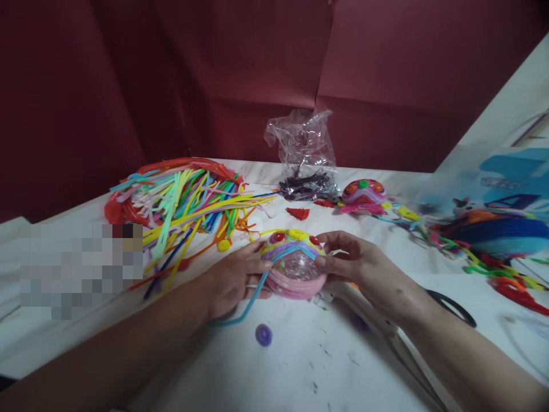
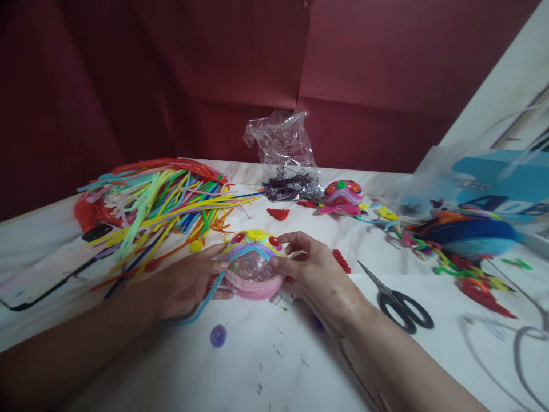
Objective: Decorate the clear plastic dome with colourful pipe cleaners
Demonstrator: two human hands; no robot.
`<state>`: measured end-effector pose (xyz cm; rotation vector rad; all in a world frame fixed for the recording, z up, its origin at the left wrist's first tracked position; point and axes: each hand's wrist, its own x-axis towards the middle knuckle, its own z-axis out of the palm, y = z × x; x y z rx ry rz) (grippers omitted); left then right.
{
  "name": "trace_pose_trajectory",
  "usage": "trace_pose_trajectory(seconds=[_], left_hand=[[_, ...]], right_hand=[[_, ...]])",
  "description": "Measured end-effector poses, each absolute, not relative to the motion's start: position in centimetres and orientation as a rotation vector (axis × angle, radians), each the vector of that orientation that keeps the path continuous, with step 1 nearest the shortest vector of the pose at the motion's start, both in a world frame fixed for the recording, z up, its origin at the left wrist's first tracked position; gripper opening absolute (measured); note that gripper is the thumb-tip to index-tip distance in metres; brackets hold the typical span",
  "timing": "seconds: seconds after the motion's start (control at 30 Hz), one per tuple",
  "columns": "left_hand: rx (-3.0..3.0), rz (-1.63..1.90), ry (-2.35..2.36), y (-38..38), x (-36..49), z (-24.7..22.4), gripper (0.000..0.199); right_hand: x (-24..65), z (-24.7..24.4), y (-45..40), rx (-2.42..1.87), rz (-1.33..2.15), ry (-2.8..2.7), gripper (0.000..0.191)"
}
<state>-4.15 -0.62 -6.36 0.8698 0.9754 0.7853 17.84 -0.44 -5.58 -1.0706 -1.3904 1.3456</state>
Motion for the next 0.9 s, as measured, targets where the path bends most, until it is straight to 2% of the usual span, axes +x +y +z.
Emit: trace_pose_trajectory(seconds=[0.47, 0.6, 0.73, 0.9], left_hand=[[0.931, 0.829, 0.598, -0.6, -4.3, -5.9, 0.056], [0.919, 0.838, 0.565, -0.6, -4.1, -6.2, 0.049], [0.916, 0.895, 0.465, -0.5, -4.1, -6.9, 0.042], [0.924, 0.94, 0.405, -0.1, -4.4, -7.9, 0.047]], right_hand=[[17.8, -4.9, -1.7, -0.95, 1.225, -1.497, 0.044], [17.9, -5.4, -1.7, -0.882, 1.292, -1.51, 0.038], [17.7, -5.6, -1.8, -0.853, 1.329, -1.428, 0.042], [17.6, -5.0, -2.0, -0.832, 1.429, -1.342, 0.044]])
